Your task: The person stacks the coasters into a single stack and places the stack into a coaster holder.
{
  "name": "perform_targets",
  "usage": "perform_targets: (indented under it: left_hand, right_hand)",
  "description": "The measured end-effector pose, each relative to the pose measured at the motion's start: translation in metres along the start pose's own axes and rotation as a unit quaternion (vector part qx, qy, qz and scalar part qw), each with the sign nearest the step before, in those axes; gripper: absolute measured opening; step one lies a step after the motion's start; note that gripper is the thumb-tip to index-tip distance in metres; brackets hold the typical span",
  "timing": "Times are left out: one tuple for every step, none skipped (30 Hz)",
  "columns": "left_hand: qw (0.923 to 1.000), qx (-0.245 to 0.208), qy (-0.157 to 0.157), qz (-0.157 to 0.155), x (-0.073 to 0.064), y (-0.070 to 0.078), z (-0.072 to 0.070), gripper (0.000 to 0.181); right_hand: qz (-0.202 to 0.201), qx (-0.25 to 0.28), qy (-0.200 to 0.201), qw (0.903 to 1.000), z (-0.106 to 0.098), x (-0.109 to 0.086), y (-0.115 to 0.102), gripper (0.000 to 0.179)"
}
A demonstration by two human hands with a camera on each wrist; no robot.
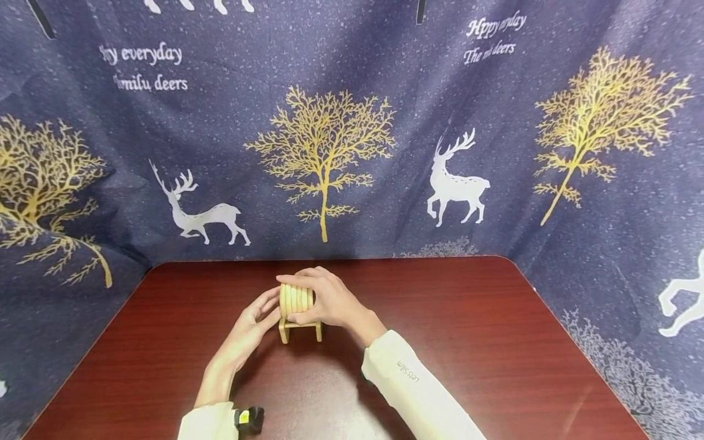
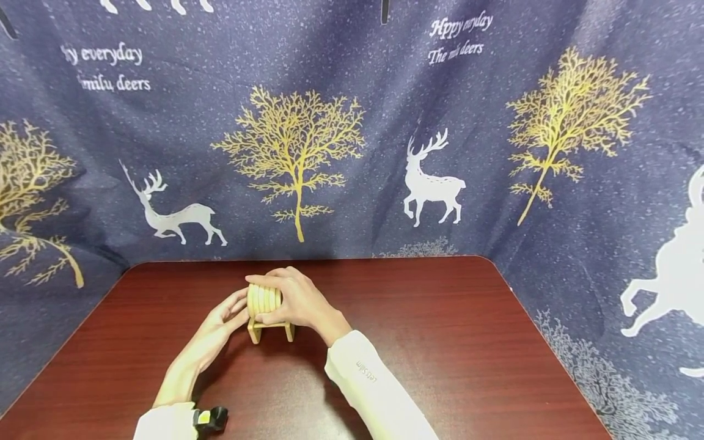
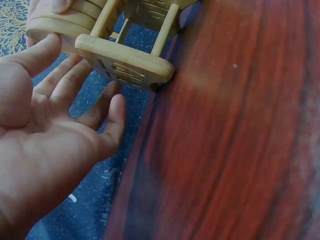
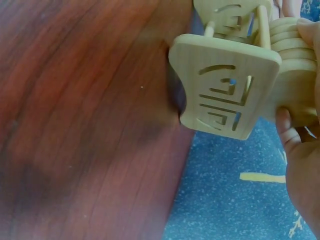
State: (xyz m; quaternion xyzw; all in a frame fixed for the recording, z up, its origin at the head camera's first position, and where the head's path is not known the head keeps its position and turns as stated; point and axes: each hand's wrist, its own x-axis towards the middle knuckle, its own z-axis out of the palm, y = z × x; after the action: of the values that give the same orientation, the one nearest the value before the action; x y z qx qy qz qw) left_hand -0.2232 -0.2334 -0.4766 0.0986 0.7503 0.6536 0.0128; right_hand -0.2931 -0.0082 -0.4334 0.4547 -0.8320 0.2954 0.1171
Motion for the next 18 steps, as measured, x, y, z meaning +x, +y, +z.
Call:
perform_targets:
  left_hand:
    - [1.0000, -0.003, -0.005, 0.007, 0.000, -0.001, 0.000, 0.059]
    - [0.9998, -0.008, -0.010, 0.013, 0.000, -0.002, -0.001, 0.059]
    - [0.9997, -0.012, -0.015, 0.017, 0.000, -0.003, -0.002, 0.059]
    - [0.9994, -0.016, -0.020, 0.023, 0.000, -0.004, -0.002, 0.059]
    - [0.9991, -0.018, -0.024, 0.030, 0.000, -0.004, -0.002, 0.060]
    - [0.9989, -0.020, -0.027, 0.034, 0.001, -0.005, -0.002, 0.060]
    - [0.9987, -0.021, -0.028, 0.037, 0.001, -0.005, -0.002, 0.060]
    - [0.9986, -0.021, -0.028, 0.039, 0.001, -0.006, -0.002, 0.060]
    - [0.9986, -0.020, -0.027, 0.041, 0.001, -0.006, -0.002, 0.060]
    - [0.9986, -0.019, -0.027, 0.040, 0.000, -0.005, -0.002, 0.060]
    - [0.9988, -0.018, -0.026, 0.038, 0.000, -0.005, -0.002, 0.060]
    - [0.9989, -0.017, -0.025, 0.034, 0.000, -0.005, -0.002, 0.059]
    - [0.9991, -0.016, -0.023, 0.031, 0.000, -0.005, -0.001, 0.059]
    - [0.9993, -0.014, -0.021, 0.028, -0.001, -0.005, -0.001, 0.058]
    - [0.9994, -0.013, -0.019, 0.025, -0.001, -0.005, -0.001, 0.058]
    - [0.9996, -0.011, -0.016, 0.022, -0.001, -0.005, -0.001, 0.057]
    - [0.9997, -0.008, -0.012, 0.019, -0.001, -0.005, 0.000, 0.056]
    - [0.9998, -0.004, -0.011, 0.018, -0.001, -0.005, 0.000, 0.056]
  right_hand:
    - [0.000, 0.001, 0.000, 1.0000, 0.001, 0.000, 0.000, 0.076]
    - [-0.001, 0.002, 0.000, 1.0000, 0.002, -0.001, 0.000, 0.077]
    - [-0.001, 0.001, -0.001, 1.0000, 0.003, -0.001, 0.001, 0.077]
    - [-0.002, 0.001, 0.001, 1.0000, 0.004, -0.002, 0.002, 0.078]
    - [-0.002, 0.002, 0.001, 1.0000, 0.004, -0.003, 0.002, 0.078]
    - [-0.003, 0.003, 0.001, 1.0000, 0.005, -0.003, 0.003, 0.078]
    - [-0.004, 0.003, 0.001, 1.0000, 0.005, -0.004, 0.004, 0.078]
    - [-0.003, 0.004, -0.001, 1.0000, 0.006, -0.004, 0.004, 0.078]
    - [-0.003, 0.006, -0.003, 1.0000, 0.006, -0.004, 0.004, 0.078]
    - [-0.003, 0.007, -0.005, 1.0000, 0.007, -0.004, 0.005, 0.078]
    - [0.000, 0.008, -0.009, 0.9999, 0.007, -0.005, 0.005, 0.078]
    - [0.002, 0.009, -0.011, 0.9999, 0.007, -0.005, 0.006, 0.078]
    - [0.003, 0.010, -0.012, 0.9999, 0.008, -0.005, 0.006, 0.078]
    - [0.004, 0.012, -0.015, 0.9998, 0.008, -0.005, 0.006, 0.079]
    - [0.005, 0.012, -0.016, 0.9998, 0.009, -0.005, 0.007, 0.079]
    - [0.005, 0.010, -0.017, 0.9998, 0.010, -0.005, 0.007, 0.079]
    - [0.006, 0.008, -0.017, 0.9998, 0.011, -0.006, 0.008, 0.079]
    - [0.006, 0.006, -0.017, 0.9998, 0.012, -0.006, 0.008, 0.079]
